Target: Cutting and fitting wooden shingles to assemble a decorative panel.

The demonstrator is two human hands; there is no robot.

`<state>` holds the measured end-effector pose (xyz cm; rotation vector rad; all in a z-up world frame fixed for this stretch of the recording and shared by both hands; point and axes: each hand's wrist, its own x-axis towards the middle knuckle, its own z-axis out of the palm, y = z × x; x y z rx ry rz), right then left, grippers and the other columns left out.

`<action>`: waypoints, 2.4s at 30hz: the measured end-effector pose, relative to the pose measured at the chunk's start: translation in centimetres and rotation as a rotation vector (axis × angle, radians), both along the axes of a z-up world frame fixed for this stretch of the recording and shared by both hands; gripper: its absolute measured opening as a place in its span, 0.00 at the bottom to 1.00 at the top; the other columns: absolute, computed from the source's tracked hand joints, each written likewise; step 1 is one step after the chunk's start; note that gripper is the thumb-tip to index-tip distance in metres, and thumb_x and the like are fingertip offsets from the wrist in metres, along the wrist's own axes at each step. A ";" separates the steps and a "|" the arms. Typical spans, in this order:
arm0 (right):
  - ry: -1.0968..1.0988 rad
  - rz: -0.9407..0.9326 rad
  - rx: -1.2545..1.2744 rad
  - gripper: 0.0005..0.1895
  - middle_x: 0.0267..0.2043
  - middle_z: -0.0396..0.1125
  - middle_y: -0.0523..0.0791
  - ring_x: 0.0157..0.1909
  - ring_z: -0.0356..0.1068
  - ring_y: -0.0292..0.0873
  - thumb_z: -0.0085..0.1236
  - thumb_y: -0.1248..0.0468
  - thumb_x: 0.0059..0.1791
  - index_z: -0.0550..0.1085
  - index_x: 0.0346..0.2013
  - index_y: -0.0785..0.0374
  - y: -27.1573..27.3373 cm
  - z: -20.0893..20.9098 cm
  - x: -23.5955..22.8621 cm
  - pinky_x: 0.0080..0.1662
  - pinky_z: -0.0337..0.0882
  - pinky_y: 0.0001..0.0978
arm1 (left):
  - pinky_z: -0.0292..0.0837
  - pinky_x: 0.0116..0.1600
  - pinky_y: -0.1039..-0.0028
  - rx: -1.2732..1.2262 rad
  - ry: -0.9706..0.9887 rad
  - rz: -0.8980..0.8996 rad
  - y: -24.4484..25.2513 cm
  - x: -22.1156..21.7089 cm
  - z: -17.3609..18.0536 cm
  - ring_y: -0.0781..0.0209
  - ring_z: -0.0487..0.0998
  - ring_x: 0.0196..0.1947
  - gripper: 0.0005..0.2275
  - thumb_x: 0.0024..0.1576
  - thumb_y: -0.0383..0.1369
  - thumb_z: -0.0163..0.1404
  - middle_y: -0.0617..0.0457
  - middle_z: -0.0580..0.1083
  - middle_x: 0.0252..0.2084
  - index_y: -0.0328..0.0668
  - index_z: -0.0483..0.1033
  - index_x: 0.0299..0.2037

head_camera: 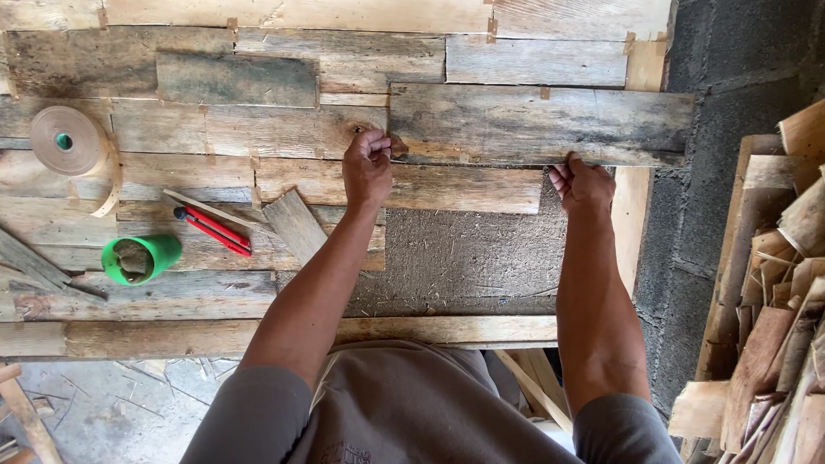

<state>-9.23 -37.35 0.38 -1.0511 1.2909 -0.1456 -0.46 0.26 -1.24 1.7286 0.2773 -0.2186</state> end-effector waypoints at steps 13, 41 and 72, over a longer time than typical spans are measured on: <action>-0.284 -0.091 0.060 0.07 0.36 0.71 0.51 0.32 0.73 0.44 0.49 0.66 0.59 0.71 0.44 0.69 -0.3 -0.4 -4.2 0.37 0.82 0.40 | 0.85 0.35 0.70 -0.280 0.129 0.039 2.2 -2.1 2.5 0.63 0.85 0.33 0.15 0.60 0.40 0.55 0.50 0.79 0.37 0.36 0.75 0.47; -0.069 1.355 -1.398 0.15 0.43 0.75 0.42 0.31 0.68 0.40 0.55 0.59 0.53 0.78 0.55 0.47 12.4 18.0 3.5 0.31 0.71 0.35 | 0.78 0.44 0.67 -0.929 0.363 0.277 2.9 -6.3 7.9 0.60 0.80 0.42 0.15 0.55 0.34 0.62 0.56 0.80 0.43 0.50 0.77 0.52; -0.403 -0.146 0.073 0.01 0.36 0.72 0.47 0.32 0.76 0.44 0.48 0.67 0.59 0.67 0.42 0.59 0.8 -3.8 -2.8 0.31 0.79 0.35 | 0.77 0.38 0.74 -0.615 0.369 0.504 -1.7 -0.5 -1.8 0.70 0.78 0.34 0.14 0.54 0.25 0.59 0.59 0.79 0.39 0.48 0.78 0.50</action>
